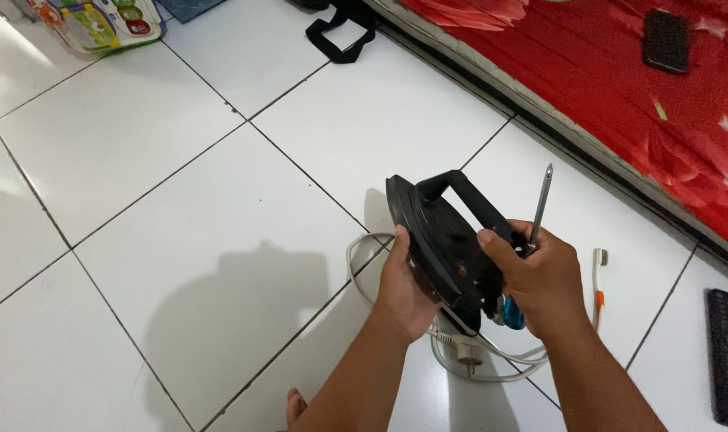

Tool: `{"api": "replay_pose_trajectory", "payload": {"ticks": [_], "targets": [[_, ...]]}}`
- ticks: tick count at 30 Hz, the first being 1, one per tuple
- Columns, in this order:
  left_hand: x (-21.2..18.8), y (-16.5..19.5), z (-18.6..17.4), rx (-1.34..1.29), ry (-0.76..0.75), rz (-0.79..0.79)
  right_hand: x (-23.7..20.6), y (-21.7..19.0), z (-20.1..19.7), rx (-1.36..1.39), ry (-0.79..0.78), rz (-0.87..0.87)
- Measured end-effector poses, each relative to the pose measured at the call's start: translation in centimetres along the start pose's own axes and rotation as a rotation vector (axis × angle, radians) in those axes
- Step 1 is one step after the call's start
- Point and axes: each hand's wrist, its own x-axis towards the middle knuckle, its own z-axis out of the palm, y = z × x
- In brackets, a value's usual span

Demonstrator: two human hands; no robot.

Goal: The person picks up an electric clothes iron from the tiled floor and uses a screwdriver to unscrew its rear housing screws. They remove screws, open the housing, and continue unscrewing and manipulating the internal components and cord connection inside the iron.

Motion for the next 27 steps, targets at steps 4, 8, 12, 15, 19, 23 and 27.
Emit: {"api": "replay_pose_trajectory", "payload": {"ticks": [4,8,12,15,19,23,27], "targets": [[-0.2,-0.6,-0.1,-0.081,-0.151,0.030,-0.4,-0.1,1.1,-0.018,0.022,0.024],[-0.3,-1.1,-0.1,-0.233,-0.253,0.066,-1.1,-0.9,1.9,-0.059,0.032,-0.033],[-0.1,-1.0,-0.2,-0.214,-0.205,0.081,-1.6,-1.4,2.0,-0.119,-0.004,-0.030],[0.1,-0.4,-0.6,-0.214,-0.178,0.048,-0.7,-1.9,1.1,-0.020,-0.112,0.051],[0.2,0.4,-1.4,-0.291,-0.247,0.044,0.6,-2.3,-1.6,0.458,-0.216,0.099],[0.1,1.5,-2.0,-0.241,-0.182,0.002,1.6,-1.3,-3.8,0.664,-0.283,0.148],[-0.1,2.3,-1.9,-0.227,-0.311,0.049,2.6,1.2,-3.6,0.841,-0.291,0.214]]}}
